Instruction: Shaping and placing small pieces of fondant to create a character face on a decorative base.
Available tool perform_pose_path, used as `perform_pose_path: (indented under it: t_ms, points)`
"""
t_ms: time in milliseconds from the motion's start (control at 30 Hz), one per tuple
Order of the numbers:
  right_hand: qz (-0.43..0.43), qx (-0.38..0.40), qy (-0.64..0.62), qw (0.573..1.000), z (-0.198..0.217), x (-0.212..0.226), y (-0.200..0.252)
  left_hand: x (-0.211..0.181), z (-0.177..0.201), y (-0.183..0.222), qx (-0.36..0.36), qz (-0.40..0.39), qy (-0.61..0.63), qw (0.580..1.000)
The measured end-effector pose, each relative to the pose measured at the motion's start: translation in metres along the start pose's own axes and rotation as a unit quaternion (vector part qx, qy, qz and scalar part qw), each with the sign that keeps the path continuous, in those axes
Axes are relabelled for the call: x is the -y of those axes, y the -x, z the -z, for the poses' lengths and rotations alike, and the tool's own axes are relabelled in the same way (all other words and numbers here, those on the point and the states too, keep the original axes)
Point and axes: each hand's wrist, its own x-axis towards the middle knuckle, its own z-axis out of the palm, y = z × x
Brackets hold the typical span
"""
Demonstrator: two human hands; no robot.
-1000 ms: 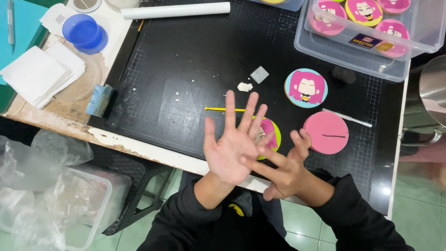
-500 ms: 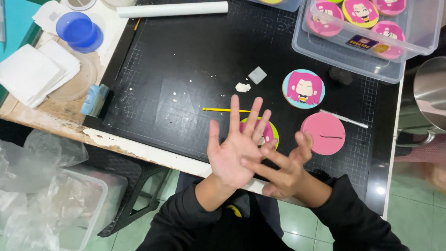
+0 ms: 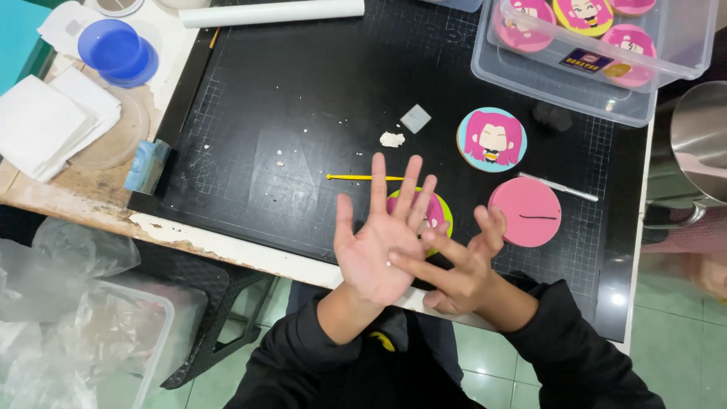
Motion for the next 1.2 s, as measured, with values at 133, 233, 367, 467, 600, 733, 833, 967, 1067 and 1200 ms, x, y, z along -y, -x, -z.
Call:
perform_pose_path:
  t_ms: [133,233,367,467,600,733,833,967,1067,1200]
  points:
    - [0.023,-0.007,-0.031,0.999,-0.001,0.002,0.002,0.000,-0.003,0.001,-0.002,-0.027,-0.047,0.999]
    - [0.021,0.008,0.000,1.000,0.003,-0.006,-0.001,0.001,-0.001,0.002,-0.001,-0.013,-0.020,1.000]
    - [0.021,-0.001,0.051,0.998,0.009,-0.012,-0.001,-0.001,-0.004,0.002,0.006,-0.007,-0.002,1.000]
    - [0.001,0.009,-0.010,1.000,0.009,-0.004,-0.007,-0.001,-0.001,0.002,0.006,-0.015,-0.006,1.000]
    - [-0.045,0.058,-0.083,0.994,0.007,0.005,-0.011,0.001,0.005,0.002,-0.011,-0.018,-0.041,0.999]
    - [-0.061,0.076,-0.116,0.988,0.009,0.001,-0.012,0.001,0.004,0.001,-0.033,-0.030,-0.095,0.994]
    - [-0.074,0.090,-0.123,0.986,0.010,0.001,-0.013,0.000,0.006,0.001,-0.028,-0.043,-0.105,0.993]
    - [-0.123,0.113,-0.143,0.976,0.011,0.002,-0.017,0.004,0.007,-0.001,-0.092,-0.084,-0.270,0.955]
    - [-0.134,0.113,-0.135,0.975,0.010,0.003,-0.016,0.000,0.022,0.002,-0.024,-0.122,-0.220,0.968]
    - [-0.214,0.104,-0.119,0.964,0.014,-0.010,0.000,-0.011,0.025,0.005,-0.062,-0.156,-0.353,0.920]
